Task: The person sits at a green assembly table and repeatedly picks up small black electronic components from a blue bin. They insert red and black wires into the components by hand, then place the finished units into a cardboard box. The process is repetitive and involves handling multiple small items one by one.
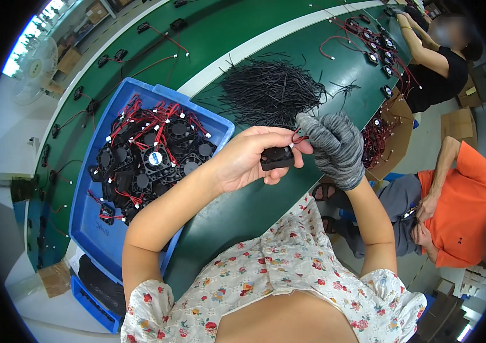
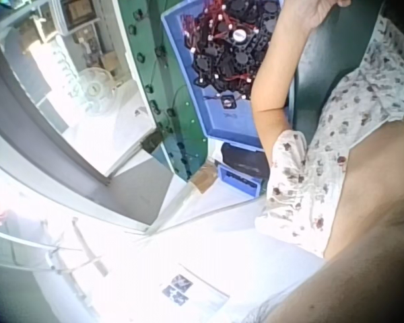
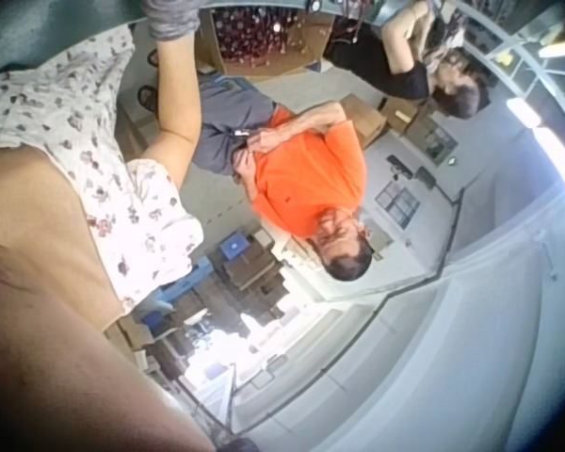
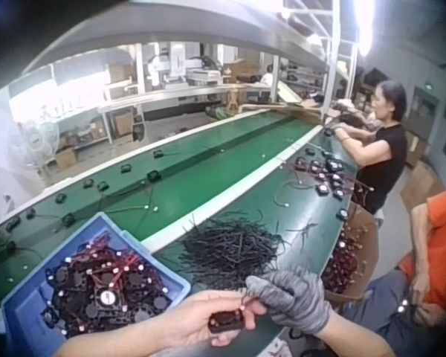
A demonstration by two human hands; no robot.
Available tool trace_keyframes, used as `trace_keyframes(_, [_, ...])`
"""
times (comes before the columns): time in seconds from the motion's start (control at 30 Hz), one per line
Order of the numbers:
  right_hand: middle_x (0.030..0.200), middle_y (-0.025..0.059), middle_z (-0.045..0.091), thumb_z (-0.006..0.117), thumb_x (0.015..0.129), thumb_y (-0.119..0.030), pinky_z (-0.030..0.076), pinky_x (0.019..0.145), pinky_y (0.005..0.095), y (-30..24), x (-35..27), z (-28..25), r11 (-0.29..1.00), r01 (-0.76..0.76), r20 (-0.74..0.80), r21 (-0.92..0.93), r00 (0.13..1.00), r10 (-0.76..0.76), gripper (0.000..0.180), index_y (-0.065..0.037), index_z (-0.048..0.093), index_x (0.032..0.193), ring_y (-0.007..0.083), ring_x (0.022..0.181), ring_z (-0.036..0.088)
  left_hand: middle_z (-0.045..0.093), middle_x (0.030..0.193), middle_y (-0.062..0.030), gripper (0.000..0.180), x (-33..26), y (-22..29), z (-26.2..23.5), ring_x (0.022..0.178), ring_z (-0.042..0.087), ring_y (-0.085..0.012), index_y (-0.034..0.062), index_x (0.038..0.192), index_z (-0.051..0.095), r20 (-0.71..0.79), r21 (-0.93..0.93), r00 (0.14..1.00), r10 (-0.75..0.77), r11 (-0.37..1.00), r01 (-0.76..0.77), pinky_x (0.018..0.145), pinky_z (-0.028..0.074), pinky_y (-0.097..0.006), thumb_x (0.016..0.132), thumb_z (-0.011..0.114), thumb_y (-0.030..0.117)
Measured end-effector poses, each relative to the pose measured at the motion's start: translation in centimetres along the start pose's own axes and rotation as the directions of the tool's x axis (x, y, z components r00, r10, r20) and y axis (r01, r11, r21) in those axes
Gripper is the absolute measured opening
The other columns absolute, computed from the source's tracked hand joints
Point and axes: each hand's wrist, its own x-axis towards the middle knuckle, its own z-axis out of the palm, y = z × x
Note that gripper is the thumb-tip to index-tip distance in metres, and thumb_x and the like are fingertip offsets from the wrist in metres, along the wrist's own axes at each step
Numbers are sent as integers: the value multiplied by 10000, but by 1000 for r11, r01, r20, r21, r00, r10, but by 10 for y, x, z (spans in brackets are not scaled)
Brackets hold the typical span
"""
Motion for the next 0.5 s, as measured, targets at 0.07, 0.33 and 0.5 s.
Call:
trace_keyframes(0.07, [688,4,492,619,593,-125,429,519,319,1,-2,1,999,41,12,-36,999,-41,476,-164,569,1065,189,585,507,583,730,-121,271,1,-1,-1,415,473,-101,-79,954,530,-2,-4,1000,10,1000,-10,362,387,-206,858,417,148])
trace_keyframes(0.33, [695,1,483,601,575,-130,432,520,314,-5,-4,-2,994,18,26,-104,1000,-15,514,-149,553,1087,185,577,496,578,732,-134,247,1,-2,-2,418,468,-120,-73,930,530,28,-73,1000,7,997,-5,352,386,-221,846,419,132])
trace_keyframes(0.5, [700,-4,480,585,567,-138,429,498,304,-3,-8,-5,978,90,96,-190,993,-73,516,-165,561,1082,185,575,488,577,739,-134,244,1,-2,-2,421,464,-128,-66,912,533,25,-87,1000,-7,996,9,347,368,-226,845,418,139])
